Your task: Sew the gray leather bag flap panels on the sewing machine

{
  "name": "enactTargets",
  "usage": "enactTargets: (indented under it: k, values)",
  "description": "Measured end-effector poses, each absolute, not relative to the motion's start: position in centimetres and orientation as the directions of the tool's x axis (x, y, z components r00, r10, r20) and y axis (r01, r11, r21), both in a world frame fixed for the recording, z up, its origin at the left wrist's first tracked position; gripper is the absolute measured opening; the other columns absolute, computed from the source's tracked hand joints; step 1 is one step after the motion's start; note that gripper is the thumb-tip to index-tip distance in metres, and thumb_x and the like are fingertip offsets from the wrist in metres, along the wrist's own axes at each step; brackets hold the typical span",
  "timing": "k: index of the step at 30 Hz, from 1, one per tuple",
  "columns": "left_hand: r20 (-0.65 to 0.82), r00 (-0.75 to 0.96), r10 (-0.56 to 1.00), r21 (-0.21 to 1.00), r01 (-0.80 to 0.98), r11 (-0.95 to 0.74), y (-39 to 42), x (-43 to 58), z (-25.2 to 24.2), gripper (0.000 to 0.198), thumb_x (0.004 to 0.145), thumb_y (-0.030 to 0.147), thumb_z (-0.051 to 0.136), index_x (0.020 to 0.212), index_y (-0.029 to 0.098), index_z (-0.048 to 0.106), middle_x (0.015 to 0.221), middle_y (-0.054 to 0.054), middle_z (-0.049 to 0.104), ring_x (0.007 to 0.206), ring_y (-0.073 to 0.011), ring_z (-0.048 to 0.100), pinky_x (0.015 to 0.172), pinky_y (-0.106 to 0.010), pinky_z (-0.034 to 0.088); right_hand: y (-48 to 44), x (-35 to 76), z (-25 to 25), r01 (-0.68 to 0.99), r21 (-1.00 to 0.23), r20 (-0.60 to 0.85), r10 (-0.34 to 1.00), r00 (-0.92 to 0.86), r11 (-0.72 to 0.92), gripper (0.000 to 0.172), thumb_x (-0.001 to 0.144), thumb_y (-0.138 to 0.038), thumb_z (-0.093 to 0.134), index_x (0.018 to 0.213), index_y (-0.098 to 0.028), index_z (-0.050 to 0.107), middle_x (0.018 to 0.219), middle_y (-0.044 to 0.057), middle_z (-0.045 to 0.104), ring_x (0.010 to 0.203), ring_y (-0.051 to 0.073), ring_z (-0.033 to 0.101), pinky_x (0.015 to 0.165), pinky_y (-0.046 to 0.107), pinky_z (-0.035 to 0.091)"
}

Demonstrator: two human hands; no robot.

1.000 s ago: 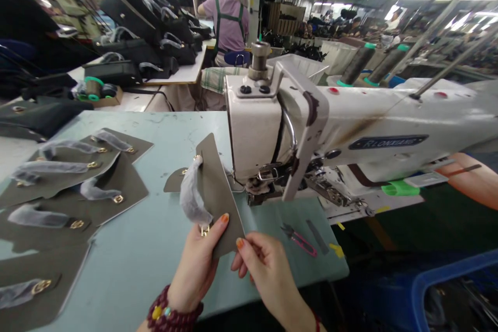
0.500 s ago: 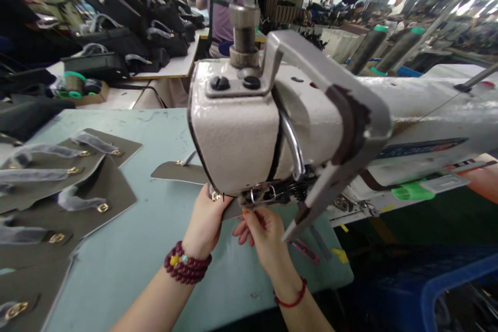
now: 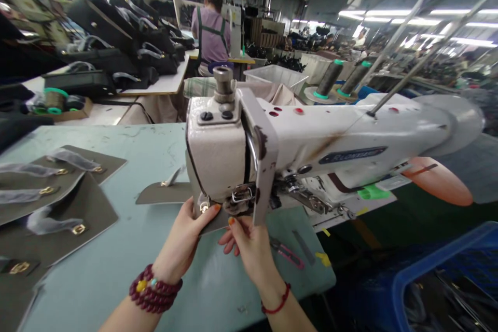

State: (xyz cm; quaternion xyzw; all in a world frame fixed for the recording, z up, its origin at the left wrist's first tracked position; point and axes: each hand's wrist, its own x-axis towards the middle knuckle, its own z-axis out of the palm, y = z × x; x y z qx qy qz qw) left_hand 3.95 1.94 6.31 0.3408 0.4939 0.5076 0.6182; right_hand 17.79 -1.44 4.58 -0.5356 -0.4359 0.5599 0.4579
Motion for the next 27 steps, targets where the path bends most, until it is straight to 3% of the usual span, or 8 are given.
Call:
enactTargets:
  k: [3, 8, 11, 15, 20, 27]
  values:
    - [-0.302, 0.053, 0.952, 0.909, -0.285, 0.304, 1.1, 2.7, 6.5, 0.049, 0.072, 0.039, 0.081, 0.110, 0.015, 0.061, 0.104, -0.009, 0.073, 0.093, -0.0234, 0.067, 0.079, -0.030, 0.051, -1.4, 17.9, 4.5, 0.004, -0.984, -0.177, 0.984, -0.002, -0.177, 0.056, 0.087, -0.067, 0.051, 0.071, -0.013, 0.059, 0.063, 0.008, 0.071, 0.044, 0.010, 0.058, 0.040, 0.016, 0.036]
    - [-0.438, 0.205, 0.875, 0.887, -0.059, 0.458, 1.2, 2.5, 7.0, 0.042, 0.075, 0.048, 0.076, 0.103, 0.018, 0.065, 0.097, -0.005, 0.069, 0.076, -0.0144, 0.055, 0.058, -0.022, 0.038, -1.3, 18.0, 4.2, 0.058, -0.991, -0.124, 0.992, 0.011, -0.125, 0.048, 0.090, -0.057, 0.051, 0.070, -0.014, 0.058, 0.065, 0.008, 0.071, 0.045, 0.010, 0.059, 0.042, 0.016, 0.037]
    - [-0.473, 0.280, 0.835, 0.858, -0.066, 0.509, 2.0, 2.9, 6.9, 0.035, 0.076, 0.046, 0.076, 0.093, 0.017, 0.066, 0.088, -0.003, 0.067, 0.074, -0.0133, 0.053, 0.059, -0.022, 0.037, -1.3, 18.1, 4.2, 0.064, -0.989, -0.134, 0.991, 0.004, -0.134, 0.045, 0.090, -0.054, 0.051, 0.071, -0.014, 0.058, 0.064, 0.008, 0.071, 0.045, 0.010, 0.059, 0.041, 0.016, 0.037]
    - [-0.434, 0.355, 0.828, 0.850, -0.142, 0.507, 2.8, 2.9, 6.5, 0.028, 0.075, 0.037, 0.079, 0.089, 0.015, 0.069, 0.089, -0.004, 0.066, 0.074, -0.0127, 0.054, 0.063, -0.023, 0.043, -1.2, 18.3, 4.0, 0.041, -0.989, -0.144, 0.990, -0.015, -0.143, 0.046, 0.090, -0.056, 0.051, 0.073, -0.014, 0.059, 0.063, 0.007, 0.070, 0.044, 0.010, 0.059, 0.041, 0.015, 0.037]
    - [-0.368, 0.423, 0.828, 0.868, -0.164, 0.469, 3.1, 2.8, 5.9, 0.025, 0.078, 0.037, 0.076, 0.079, 0.013, 0.070, 0.075, -0.002, 0.064, 0.063, -0.0095, 0.051, 0.058, -0.021, 0.042, -1.3, 18.2, 3.8, -0.023, -0.984, -0.177, 0.983, -0.036, -0.178, 0.047, 0.089, -0.057, 0.052, 0.074, -0.013, 0.061, 0.061, 0.006, 0.069, 0.044, 0.009, 0.059, 0.040, 0.014, 0.036]
    - [-0.318, 0.476, 0.820, 0.884, -0.163, 0.437, 3.4, 2.3, 4.9, 0.019, 0.078, 0.031, 0.077, 0.078, 0.013, 0.071, 0.072, -0.002, 0.065, 0.062, -0.0096, 0.053, 0.058, -0.020, 0.043, -1.3, 18.1, 4.5, -0.025, -0.978, -0.208, 0.978, -0.017, -0.209, 0.043, 0.089, -0.051, 0.052, 0.072, -0.013, 0.060, 0.061, 0.006, 0.069, 0.044, 0.009, 0.058, 0.041, 0.015, 0.037]
